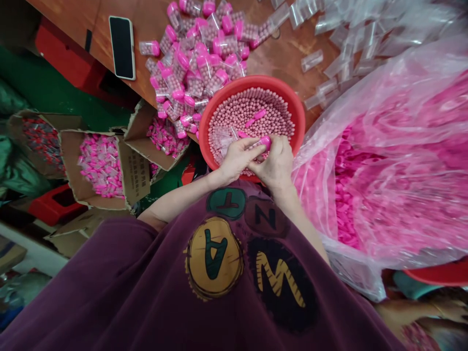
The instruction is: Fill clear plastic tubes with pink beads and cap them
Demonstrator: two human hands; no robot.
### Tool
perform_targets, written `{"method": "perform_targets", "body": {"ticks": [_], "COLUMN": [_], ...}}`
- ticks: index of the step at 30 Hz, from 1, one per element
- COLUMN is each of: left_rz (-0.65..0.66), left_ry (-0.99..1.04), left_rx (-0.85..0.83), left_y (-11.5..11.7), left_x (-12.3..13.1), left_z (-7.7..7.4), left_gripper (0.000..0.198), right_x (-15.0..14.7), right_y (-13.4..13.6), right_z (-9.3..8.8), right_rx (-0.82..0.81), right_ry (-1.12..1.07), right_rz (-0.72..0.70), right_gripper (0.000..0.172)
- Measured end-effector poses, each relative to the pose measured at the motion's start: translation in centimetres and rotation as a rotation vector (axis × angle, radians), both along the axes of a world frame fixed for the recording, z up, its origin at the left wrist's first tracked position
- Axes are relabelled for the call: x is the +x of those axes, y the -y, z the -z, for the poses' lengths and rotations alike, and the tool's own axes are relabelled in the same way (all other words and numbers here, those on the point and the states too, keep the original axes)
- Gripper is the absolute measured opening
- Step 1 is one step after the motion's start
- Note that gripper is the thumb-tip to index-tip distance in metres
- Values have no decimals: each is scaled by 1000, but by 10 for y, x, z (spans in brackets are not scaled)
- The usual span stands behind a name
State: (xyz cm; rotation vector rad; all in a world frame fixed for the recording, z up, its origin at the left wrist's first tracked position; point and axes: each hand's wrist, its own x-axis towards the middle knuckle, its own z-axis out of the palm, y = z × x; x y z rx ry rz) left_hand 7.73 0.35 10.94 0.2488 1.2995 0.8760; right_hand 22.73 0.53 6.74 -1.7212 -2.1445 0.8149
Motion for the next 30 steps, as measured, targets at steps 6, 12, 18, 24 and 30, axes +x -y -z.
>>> {"method": "perform_targets", "body": {"ticks": [6, 12, 18, 24, 30], "left_rz": [-50, -54, -132, -70, 426], "left_ry": [-23, -79, -504, -1275, -1168], "left_rx": [-65, -265, 21, 33, 423], "left_y": [2, 8, 31, 38, 13], "left_x": [3, 0, -116, -200, -116], "left_z": [14, 34, 48, 65, 61], "left_gripper": [18, 14, 32, 38, 35], "right_x": [-1, -21, -19, -56, -55], "right_y": [0, 22, 9, -30, -41], "right_z": [12, 25, 53, 68, 71], "right_rx": [-49, -313, -318, -236, -305], "right_ry": [15, -19, -238, 7, -97], "right_rz": [-6, -64, -66, -163, -85], "right_gripper": [64, 72, 46, 47, 30]}}
